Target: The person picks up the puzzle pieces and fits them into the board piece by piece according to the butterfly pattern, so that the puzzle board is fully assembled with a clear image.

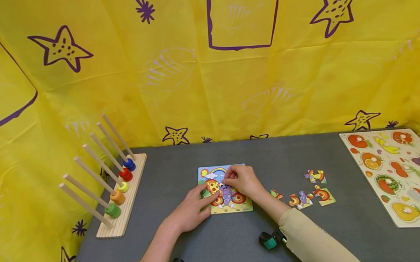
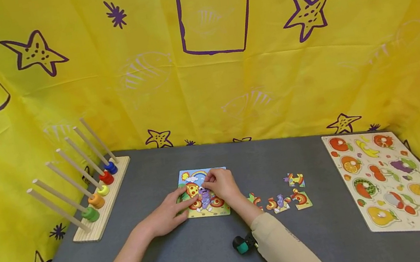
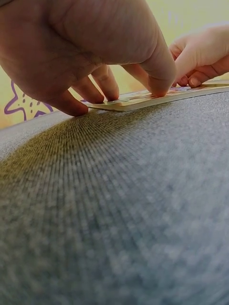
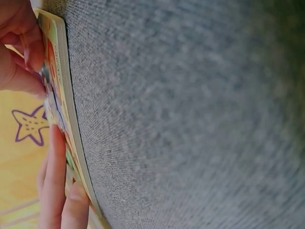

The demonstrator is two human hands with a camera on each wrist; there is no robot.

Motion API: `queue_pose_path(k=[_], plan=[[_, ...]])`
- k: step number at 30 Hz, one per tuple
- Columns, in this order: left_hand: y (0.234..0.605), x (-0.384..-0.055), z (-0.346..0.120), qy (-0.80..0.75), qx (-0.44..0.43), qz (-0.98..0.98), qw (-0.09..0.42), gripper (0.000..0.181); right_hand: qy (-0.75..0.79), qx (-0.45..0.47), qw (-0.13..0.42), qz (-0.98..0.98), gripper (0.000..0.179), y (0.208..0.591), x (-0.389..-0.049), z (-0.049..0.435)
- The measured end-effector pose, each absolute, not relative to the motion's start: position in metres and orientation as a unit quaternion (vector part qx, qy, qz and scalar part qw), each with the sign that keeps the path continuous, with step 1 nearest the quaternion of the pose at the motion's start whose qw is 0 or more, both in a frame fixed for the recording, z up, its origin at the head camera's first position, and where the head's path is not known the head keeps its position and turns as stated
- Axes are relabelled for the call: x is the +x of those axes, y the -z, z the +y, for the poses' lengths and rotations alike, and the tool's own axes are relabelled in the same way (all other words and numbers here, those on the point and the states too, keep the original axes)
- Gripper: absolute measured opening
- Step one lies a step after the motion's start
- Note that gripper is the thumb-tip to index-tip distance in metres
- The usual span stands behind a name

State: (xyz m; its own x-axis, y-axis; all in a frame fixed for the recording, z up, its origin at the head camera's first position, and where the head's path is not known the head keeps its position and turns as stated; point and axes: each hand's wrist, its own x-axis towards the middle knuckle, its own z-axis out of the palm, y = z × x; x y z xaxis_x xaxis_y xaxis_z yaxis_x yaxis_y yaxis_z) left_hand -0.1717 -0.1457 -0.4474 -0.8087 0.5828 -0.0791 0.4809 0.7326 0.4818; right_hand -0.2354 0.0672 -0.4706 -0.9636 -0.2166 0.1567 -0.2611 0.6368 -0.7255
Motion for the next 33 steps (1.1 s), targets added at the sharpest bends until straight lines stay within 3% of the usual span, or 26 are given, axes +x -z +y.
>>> queue_pose_path(k=[12, 23, 33], plan=[[0.444, -0.173, -0.142, -0.167, 0.305, 0.934, 0.08, 0.045, -0.393, 0.152, 0.03, -0.907, 0.011, 0.47, -0.237, 0.065], [0.444, -0.176, -0.137, -0.134, 0.307, 0.939, 0.078, 0.043, -0.389, 0.147, -0.022, -0.909, 0.005, 0.466, -0.236, 0.07], [0.449, -0.181, -0.136, -0.124, 0.334, 0.933, 0.037, 0.039, -0.415, 0.162, -0.002, -0.895, 0.013, 0.47, -0.227, 0.083]])
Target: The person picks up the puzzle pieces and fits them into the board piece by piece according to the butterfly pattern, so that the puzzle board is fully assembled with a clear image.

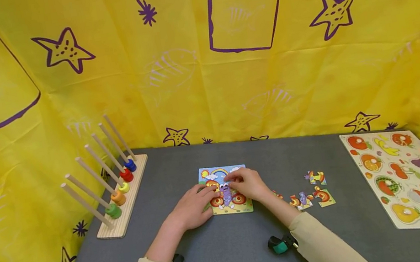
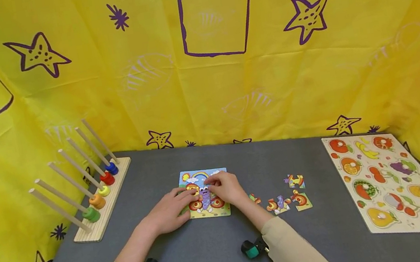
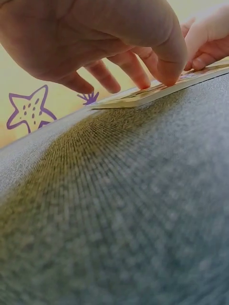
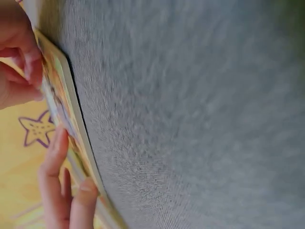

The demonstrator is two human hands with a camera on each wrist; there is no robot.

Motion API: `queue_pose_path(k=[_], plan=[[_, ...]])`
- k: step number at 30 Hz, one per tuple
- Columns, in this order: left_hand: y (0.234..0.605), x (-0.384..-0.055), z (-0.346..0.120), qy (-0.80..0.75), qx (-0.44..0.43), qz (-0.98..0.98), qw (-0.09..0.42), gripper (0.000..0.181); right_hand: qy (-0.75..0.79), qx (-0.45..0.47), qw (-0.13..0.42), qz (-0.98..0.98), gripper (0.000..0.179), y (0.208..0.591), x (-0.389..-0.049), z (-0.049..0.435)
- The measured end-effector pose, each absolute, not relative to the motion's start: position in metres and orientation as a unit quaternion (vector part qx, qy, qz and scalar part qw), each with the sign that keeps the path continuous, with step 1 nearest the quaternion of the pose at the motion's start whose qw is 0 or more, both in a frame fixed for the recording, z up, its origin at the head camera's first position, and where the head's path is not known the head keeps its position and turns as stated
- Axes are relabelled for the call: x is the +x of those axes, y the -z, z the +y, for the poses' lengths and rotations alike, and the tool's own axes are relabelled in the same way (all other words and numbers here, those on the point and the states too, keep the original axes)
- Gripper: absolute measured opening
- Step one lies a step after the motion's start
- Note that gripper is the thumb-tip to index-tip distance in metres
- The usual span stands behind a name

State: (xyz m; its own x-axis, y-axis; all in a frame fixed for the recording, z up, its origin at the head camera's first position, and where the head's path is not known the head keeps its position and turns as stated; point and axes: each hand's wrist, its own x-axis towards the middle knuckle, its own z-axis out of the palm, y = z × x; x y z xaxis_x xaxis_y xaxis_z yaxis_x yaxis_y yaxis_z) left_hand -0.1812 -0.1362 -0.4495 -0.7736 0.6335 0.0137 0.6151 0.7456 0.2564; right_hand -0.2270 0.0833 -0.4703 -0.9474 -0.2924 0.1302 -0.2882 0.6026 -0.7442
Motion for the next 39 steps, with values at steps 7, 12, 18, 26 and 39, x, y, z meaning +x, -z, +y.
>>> queue_pose_path(k=[7, 12, 18, 26, 39], plan=[[0.451, -0.183, -0.135, -0.147, 0.35, 0.924, 0.045, 0.04, 0.511, -0.066, 0.008, 0.857, 0.013, 0.466, -0.218, 0.121], [0.452, -0.182, -0.135, -0.161, 0.346, 0.923, 0.047, 0.04, 0.526, -0.04, 0.007, 0.85, 0.017, 0.465, -0.214, 0.162], [0.452, -0.182, -0.133, -0.155, 0.345, 0.925, 0.042, 0.038, 0.497, -0.033, -0.018, 0.867, 0.019, 0.464, -0.207, 0.211], [0.451, -0.182, -0.132, -0.144, 0.336, 0.93, 0.048, 0.037, 0.367, -0.027, -0.073, 0.927, 0.024, 0.465, -0.195, 0.273], [0.448, -0.181, -0.13, -0.163, 0.315, 0.932, 0.072, 0.047, 0.32, -0.035, -0.034, 0.946, 0.044, 0.472, -0.186, 0.315]])
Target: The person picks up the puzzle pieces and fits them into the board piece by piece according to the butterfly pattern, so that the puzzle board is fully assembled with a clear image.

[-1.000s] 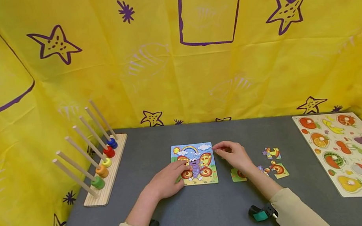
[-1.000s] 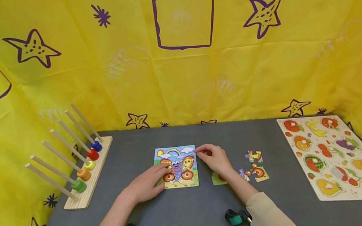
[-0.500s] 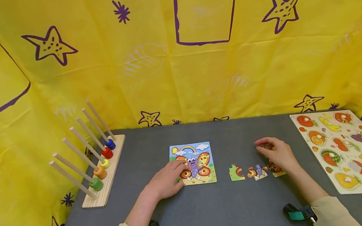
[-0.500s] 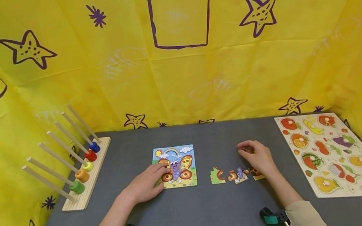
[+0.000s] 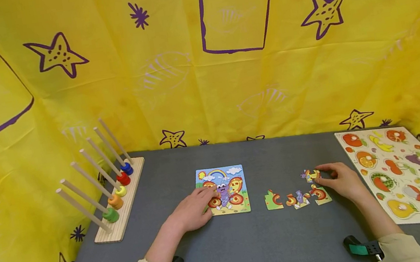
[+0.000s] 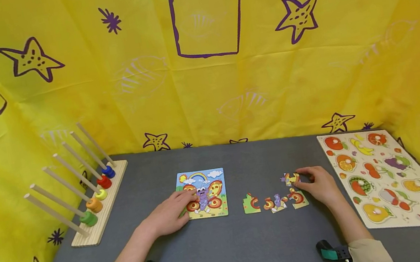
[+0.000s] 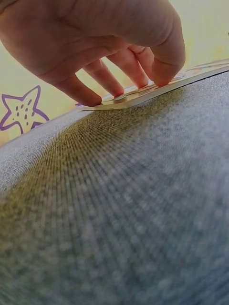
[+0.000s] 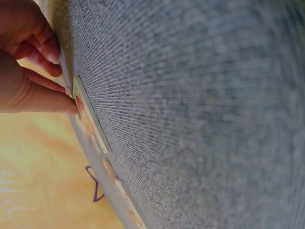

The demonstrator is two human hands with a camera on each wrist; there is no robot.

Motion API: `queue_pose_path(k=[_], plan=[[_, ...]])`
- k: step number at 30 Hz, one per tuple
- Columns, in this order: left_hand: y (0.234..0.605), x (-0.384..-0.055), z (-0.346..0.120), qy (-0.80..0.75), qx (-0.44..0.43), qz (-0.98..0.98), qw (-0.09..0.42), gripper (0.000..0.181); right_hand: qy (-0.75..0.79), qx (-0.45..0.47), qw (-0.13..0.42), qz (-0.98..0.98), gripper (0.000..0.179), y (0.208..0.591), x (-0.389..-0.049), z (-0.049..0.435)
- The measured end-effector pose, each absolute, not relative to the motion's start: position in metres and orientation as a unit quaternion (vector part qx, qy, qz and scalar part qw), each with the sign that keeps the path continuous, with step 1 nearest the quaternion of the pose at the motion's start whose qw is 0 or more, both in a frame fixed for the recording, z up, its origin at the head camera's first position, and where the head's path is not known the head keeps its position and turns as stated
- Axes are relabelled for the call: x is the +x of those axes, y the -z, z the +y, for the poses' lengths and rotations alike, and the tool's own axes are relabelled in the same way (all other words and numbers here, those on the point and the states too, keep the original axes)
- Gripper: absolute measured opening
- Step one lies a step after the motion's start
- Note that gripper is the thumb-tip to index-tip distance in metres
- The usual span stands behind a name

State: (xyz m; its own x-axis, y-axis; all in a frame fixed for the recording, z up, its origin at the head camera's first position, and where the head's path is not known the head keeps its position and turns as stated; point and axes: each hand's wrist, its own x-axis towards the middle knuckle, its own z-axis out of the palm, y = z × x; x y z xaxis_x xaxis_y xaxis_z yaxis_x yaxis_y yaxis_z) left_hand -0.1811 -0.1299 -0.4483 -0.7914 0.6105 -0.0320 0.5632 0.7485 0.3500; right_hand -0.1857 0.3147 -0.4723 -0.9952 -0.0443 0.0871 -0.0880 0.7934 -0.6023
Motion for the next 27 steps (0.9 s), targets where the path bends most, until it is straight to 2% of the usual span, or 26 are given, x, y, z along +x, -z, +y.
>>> queue_pose_path(k=[7, 14, 19, 27], plan=[[0.448, -0.179, -0.13, -0.162, 0.315, 0.932, 0.081, 0.051, -0.319, 0.014, 0.026, -0.947, 0.047, 0.47, -0.187, 0.314], [0.447, -0.179, -0.128, -0.159, 0.331, 0.927, 0.075, 0.053, -0.38, -0.019, 0.042, -0.924, 0.035, 0.468, -0.189, 0.302], [0.447, -0.18, -0.126, -0.139, 0.333, 0.93, 0.07, 0.052, -0.45, -0.025, 0.018, -0.892, 0.038, 0.463, -0.196, 0.277], [0.447, -0.179, -0.123, -0.131, 0.312, 0.937, 0.083, 0.051, -0.495, 0.015, -0.021, -0.868, 0.031, 0.458, -0.206, 0.225]])
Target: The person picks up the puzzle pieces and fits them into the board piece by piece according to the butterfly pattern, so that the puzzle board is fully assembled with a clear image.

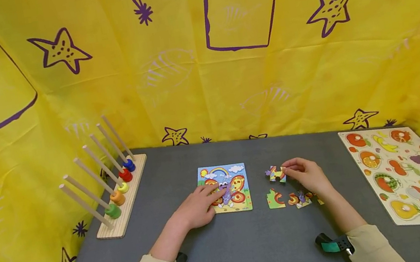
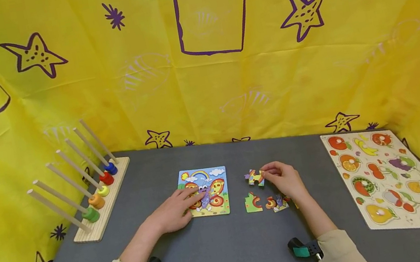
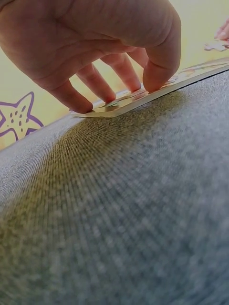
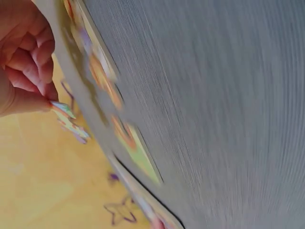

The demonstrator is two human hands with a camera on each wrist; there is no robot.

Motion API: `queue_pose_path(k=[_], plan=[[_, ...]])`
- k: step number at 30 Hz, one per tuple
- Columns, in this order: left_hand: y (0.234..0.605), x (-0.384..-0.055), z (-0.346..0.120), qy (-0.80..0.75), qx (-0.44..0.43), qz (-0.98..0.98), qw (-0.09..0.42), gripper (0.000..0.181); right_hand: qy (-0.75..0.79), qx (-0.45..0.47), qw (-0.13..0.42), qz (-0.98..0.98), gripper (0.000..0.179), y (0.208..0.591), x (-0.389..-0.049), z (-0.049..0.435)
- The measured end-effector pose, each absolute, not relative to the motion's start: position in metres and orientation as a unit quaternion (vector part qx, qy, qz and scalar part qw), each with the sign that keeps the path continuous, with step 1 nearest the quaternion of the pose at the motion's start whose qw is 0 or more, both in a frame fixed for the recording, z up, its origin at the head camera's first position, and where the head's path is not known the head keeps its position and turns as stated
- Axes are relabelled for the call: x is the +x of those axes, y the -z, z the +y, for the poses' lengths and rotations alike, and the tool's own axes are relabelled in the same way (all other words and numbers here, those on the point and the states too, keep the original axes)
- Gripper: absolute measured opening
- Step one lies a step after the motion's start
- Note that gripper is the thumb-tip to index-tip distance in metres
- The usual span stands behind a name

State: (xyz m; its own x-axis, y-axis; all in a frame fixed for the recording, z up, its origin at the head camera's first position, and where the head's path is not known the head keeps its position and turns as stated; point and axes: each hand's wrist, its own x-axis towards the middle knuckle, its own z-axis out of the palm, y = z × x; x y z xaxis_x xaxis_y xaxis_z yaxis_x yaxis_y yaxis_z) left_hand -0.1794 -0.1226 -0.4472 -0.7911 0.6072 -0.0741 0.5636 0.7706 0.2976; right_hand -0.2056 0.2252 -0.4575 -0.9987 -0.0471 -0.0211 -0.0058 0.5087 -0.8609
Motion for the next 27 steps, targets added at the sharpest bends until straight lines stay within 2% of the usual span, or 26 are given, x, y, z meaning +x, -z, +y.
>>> queue_pose_path(k=[8, 14, 21, 27], plan=[[0.446, -0.179, -0.121, -0.135, 0.306, 0.938, 0.085, 0.053, 0.512, -0.051, 0.049, 0.856, 0.02, 0.462, -0.214, 0.169], [0.444, -0.18, -0.121, -0.134, 0.305, 0.939, 0.086, 0.054, 0.491, -0.061, 0.047, 0.867, 0.016, 0.462, -0.219, 0.134], [0.445, -0.181, -0.119, -0.113, 0.298, 0.943, 0.1, 0.057, 0.466, -0.059, 0.043, 0.882, 0.012, 0.467, -0.222, 0.119], [0.444, -0.18, -0.119, -0.097, 0.3, 0.944, 0.096, 0.055, 0.442, -0.073, 0.016, 0.894, 0.01, 0.467, -0.221, 0.115]])
